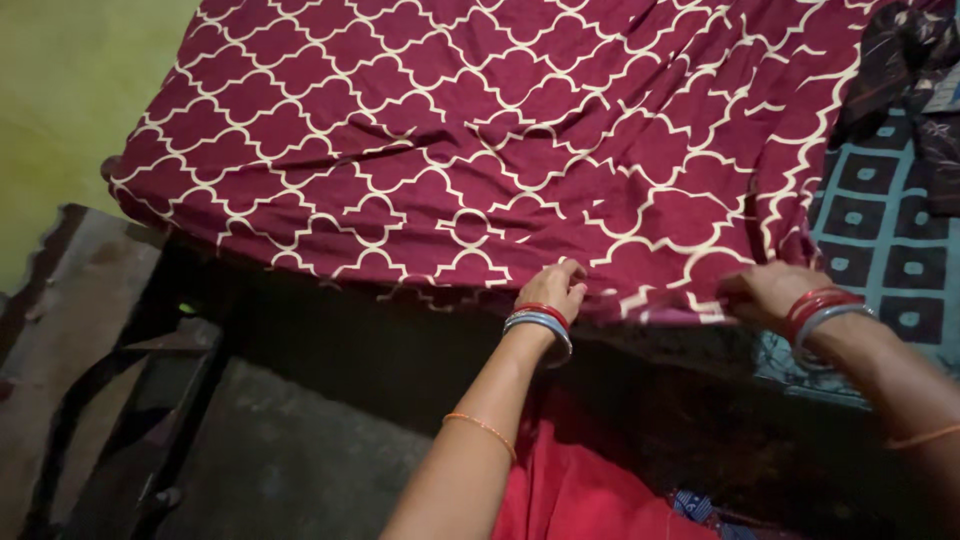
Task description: The person smooths and folds a maroon patterned bed sheet on a bed. They repeatedly press and align the fabric, then fold it into a compact stack. Other folded textiles are visible nearby.
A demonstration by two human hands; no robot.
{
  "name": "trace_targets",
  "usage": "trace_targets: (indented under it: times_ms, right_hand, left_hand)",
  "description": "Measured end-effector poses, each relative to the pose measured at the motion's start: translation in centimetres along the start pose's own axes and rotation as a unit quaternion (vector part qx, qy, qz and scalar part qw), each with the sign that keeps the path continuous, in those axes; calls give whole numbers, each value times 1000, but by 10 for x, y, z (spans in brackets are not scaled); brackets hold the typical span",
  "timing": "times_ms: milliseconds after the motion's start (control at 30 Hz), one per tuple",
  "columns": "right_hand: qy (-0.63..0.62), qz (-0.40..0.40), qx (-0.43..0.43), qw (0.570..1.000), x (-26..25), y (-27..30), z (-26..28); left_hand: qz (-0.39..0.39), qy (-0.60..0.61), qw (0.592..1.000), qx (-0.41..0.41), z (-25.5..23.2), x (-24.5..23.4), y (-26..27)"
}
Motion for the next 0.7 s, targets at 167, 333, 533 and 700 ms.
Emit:
trace_targets:
  times_ms: [167,333,533,700]
  right_hand:
    - [57,-1,-19,998,41,-13,-19]
    - [88,-33,12,996,68,-56,-35]
    - [-15,-191,-38,981,79,-113,-35]
    - [21,-278,69,958,89,-132,-45]
  left_hand:
    - [-8,-72,997,-26,7,3,-20]
    - [-55,-68,996,-12,29,20,-46]
    - [-86,-110,990,30,58,58,-77]
    - [-78,-119,990,20,63,72,-96]
Point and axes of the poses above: each hand's wrist, its own y-axis away from the middle knuckle, its own x-axis out of the palm, z = x × y, the point moved 1 cm from there along -y, towards the middle knuckle, and after that the axes turned 8 degrees about -y, right-handed, at the moved point
